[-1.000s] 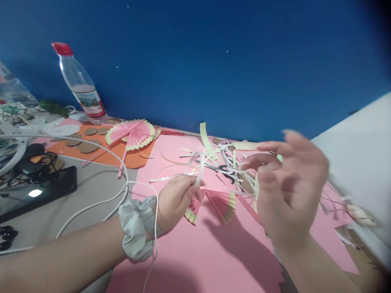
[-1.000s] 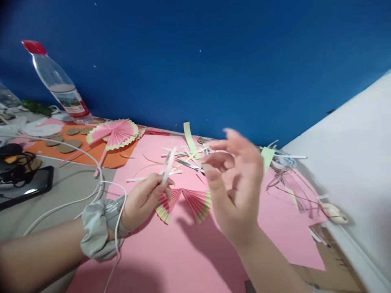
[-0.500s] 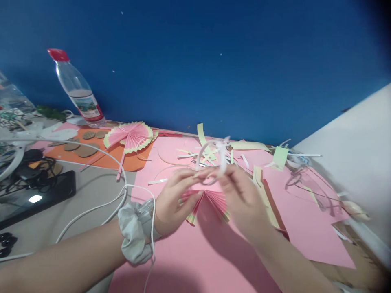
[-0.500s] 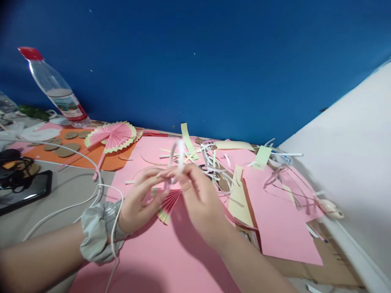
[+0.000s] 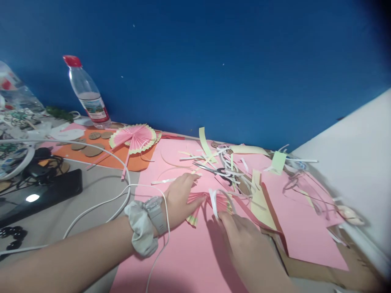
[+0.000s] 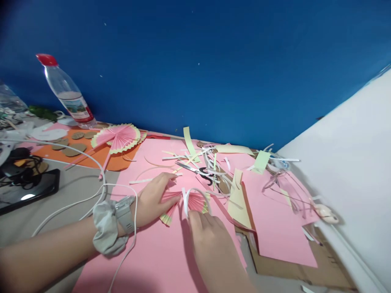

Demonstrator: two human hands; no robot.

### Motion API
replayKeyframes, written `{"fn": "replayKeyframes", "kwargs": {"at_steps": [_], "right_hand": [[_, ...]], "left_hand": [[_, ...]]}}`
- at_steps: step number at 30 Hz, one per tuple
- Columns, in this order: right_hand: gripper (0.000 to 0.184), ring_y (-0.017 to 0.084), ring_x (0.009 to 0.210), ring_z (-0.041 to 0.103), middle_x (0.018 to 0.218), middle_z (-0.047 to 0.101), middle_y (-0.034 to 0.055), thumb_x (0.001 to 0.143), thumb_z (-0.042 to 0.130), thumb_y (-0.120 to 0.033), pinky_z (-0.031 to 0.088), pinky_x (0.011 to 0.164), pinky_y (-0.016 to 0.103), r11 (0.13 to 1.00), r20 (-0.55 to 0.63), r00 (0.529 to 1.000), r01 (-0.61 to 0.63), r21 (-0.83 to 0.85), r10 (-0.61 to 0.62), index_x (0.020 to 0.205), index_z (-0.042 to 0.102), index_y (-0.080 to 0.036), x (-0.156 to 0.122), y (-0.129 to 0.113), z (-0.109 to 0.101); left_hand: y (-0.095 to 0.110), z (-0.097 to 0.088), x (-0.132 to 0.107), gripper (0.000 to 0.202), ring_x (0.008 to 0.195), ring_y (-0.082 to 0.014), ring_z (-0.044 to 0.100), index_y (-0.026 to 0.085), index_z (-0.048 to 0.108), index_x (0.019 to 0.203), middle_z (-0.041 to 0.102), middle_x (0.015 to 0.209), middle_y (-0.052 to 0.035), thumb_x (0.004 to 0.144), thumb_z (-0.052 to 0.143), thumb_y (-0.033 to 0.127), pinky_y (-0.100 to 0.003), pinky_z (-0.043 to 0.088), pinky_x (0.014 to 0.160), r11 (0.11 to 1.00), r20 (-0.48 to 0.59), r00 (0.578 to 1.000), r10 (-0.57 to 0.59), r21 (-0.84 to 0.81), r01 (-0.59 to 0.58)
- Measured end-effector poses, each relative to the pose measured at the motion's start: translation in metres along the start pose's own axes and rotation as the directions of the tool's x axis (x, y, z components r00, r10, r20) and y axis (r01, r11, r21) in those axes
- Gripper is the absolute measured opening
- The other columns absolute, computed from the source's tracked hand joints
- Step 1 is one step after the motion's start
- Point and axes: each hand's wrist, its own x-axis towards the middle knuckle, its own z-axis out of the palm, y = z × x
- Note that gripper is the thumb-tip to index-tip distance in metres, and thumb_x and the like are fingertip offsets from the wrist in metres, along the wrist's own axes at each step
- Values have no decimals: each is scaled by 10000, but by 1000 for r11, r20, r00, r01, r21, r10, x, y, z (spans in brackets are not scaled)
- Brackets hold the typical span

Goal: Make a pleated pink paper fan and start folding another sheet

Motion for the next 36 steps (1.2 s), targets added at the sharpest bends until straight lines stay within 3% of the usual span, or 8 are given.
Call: {"fn": "replayKeyframes", "kwargs": {"at_steps": [3,8,14,17,22,24,29,36], "right_hand": [[320,203,572,608,652,630,30,722,392,40,380,511,282,999,-6,999,44,13,-44,900,529,-187,1,2,5],[290,197,663,594,720,619,29,733,446,53,418,618,295,989,15,992,122,82,-124,898,540,-166,12,12,12],[187,195,729,547,774,597,36,848,459,-35,395,781,351,956,-74,956,289,51,-285,923,580,-157,11,34,18],[252,195,754,532,780,589,39,854,414,-7,377,864,379,941,-13,941,337,24,-337,922,605,-157,6,48,10],[273,206,766,500,774,554,51,829,427,-3,387,836,382,958,74,955,283,52,-286,935,632,-149,-3,62,3],[273,205,762,490,774,553,51,835,429,-11,385,826,381,954,67,952,295,57,-299,947,636,-150,-5,61,5],[297,198,771,484,770,571,51,866,389,-22,368,885,397,930,11,932,360,79,-362,969,643,-137,-4,52,12],[311,190,773,500,769,578,50,881,362,-24,374,880,407,931,30,934,350,107,-355,954,643,-137,-4,45,14]], "left_hand": [[11,-3,-1,443,1061,-267,559,220,522,1159,595,1158,-64,781,671,396,-411,451,899,993,113,993,27,113,-39],[28,-7,-13,364,712,-288,621,165,559,882,635,749,-73,837,557,526,-351,397,590,948,194,977,-84,318,18],[32,-23,-29,477,648,-251,604,207,498,863,622,695,-17,815,480,681,-302,259,534,902,263,948,-180,429,52],[30,-27,-31,457,688,-229,572,204,468,832,599,746,-9,826,490,660,-312,298,568,929,238,956,-174,363,79],[17,-11,-34,347,849,-238,514,186,505,949,575,939,-57,872,527,524,-371,392,733,968,147,978,148,179,-174],[12,-6,-36,325,851,-237,500,183,502,974,567,939,-61,876,541,491,-379,391,747,965,111,975,191,159,-207],[6,-11,-33,342,773,-196,481,186,498,910,527,848,-27,834,612,499,-343,392,710,997,132,990,57,44,-64],[6,-12,-26,284,786,-173,511,187,521,895,555,835,-4,804,674,408,-311,394,718,1000,166,986,-19,16,16]]}}
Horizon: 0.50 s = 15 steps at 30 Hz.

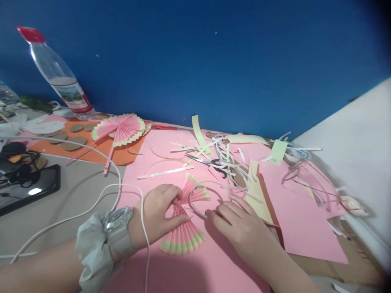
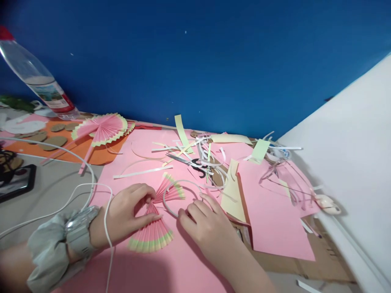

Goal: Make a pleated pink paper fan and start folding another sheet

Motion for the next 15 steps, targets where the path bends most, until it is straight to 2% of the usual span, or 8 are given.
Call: {"fn": "replayKeyframes", "kwargs": {"at_steps": [4,15], "right_hand": [[293,186,773,507,775,584,49,882,384,-34,374,901,422,1000,11,1000,-19,7,19,968,644,-138,3,-2,2],[292,178,767,504,775,602,52,881,378,-13,351,954,431,1000,-29,999,-24,10,25,931,642,-127,5,-8,3]], "left_hand": [[1,0,0,274,753,-159,516,197,521,899,558,793,18,797,676,398,-301,392,703,999,26,998,-53,-3,53],[3,-2,0,275,782,-160,540,195,537,967,583,829,11,808,665,378,-302,402,726,999,52,997,-52,-10,52]]}}
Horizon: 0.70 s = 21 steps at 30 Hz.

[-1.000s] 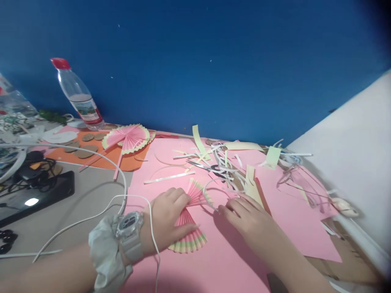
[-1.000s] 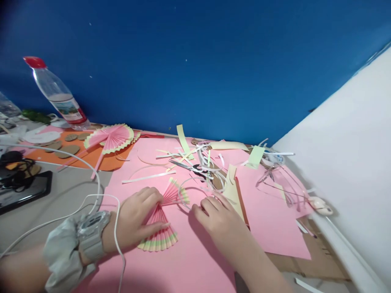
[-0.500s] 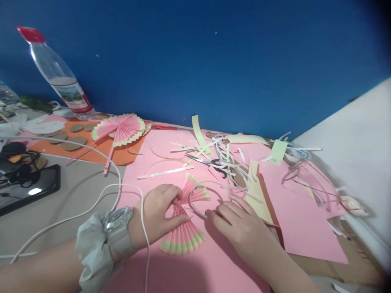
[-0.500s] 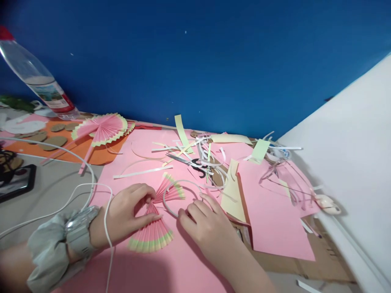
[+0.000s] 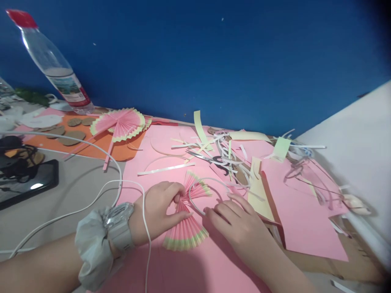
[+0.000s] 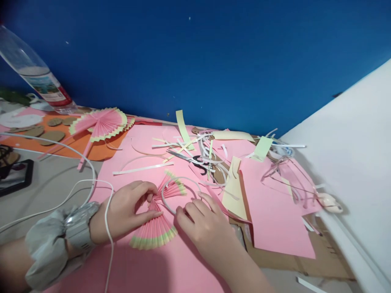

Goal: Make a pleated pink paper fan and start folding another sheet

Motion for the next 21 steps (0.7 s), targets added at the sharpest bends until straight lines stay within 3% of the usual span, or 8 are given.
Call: {"fn": "replayKeyframes", "kwargs": {"at_steps": [12,21], "right_hand": [[257,174,737,473,754,580,38,866,411,-15,366,872,387,1000,5,1000,6,10,-6,905,634,-138,3,-2,1],[290,172,726,469,749,584,49,877,389,-22,367,888,384,1000,0,1000,22,-1,-22,919,653,-134,4,-2,0]], "left_hand": [[-1,-1,1,275,780,-162,543,190,537,976,592,831,4,814,656,378,-301,402,720,1000,17,1000,19,4,-19],[-1,-3,4,258,808,-178,548,199,575,1000,603,856,-13,862,600,415,-299,391,731,994,61,993,102,34,-104]]}}
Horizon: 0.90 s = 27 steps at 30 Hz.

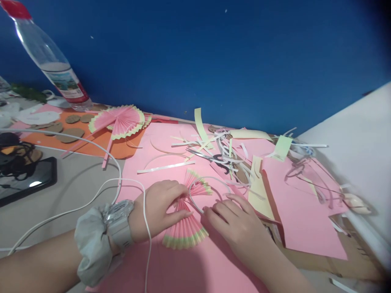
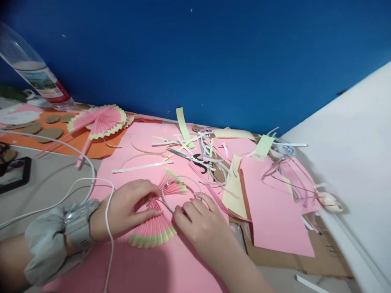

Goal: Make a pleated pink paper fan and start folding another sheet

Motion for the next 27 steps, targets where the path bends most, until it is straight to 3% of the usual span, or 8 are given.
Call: {"fn": "replayKeyframes", "kwargs": {"at_steps": [9,14,20,27], "right_hand": [[308,166,716,482,752,587,49,898,365,-39,368,902,385,1000,13,1000,-10,10,10,909,657,-138,2,-1,-2],[281,164,710,475,736,580,46,880,396,-31,367,901,381,1000,3,1000,-11,21,11,897,654,-140,2,-1,0],[259,179,732,465,760,586,53,877,408,-35,355,881,387,999,14,1000,-18,47,18,913,645,-135,0,-1,1],[246,185,762,475,772,584,53,855,427,-14,351,866,385,999,2,1000,-19,47,19,935,633,-121,0,-2,2]], "left_hand": [[2,-2,1,203,803,-172,542,206,616,987,597,828,-11,886,574,377,-296,380,730,1000,28,1000,9,-14,-9],[1,0,0,133,789,-157,539,207,622,968,599,816,-5,893,514,226,-287,386,732,999,5,1000,10,-31,-10],[6,2,1,164,729,-147,526,178,615,938,571,759,-1,816,516,133,-281,397,706,999,-35,999,-12,-34,11],[12,5,6,116,637,-137,488,181,601,846,527,683,18,758,542,134,-276,375,630,996,-86,993,-83,-31,80]]}}
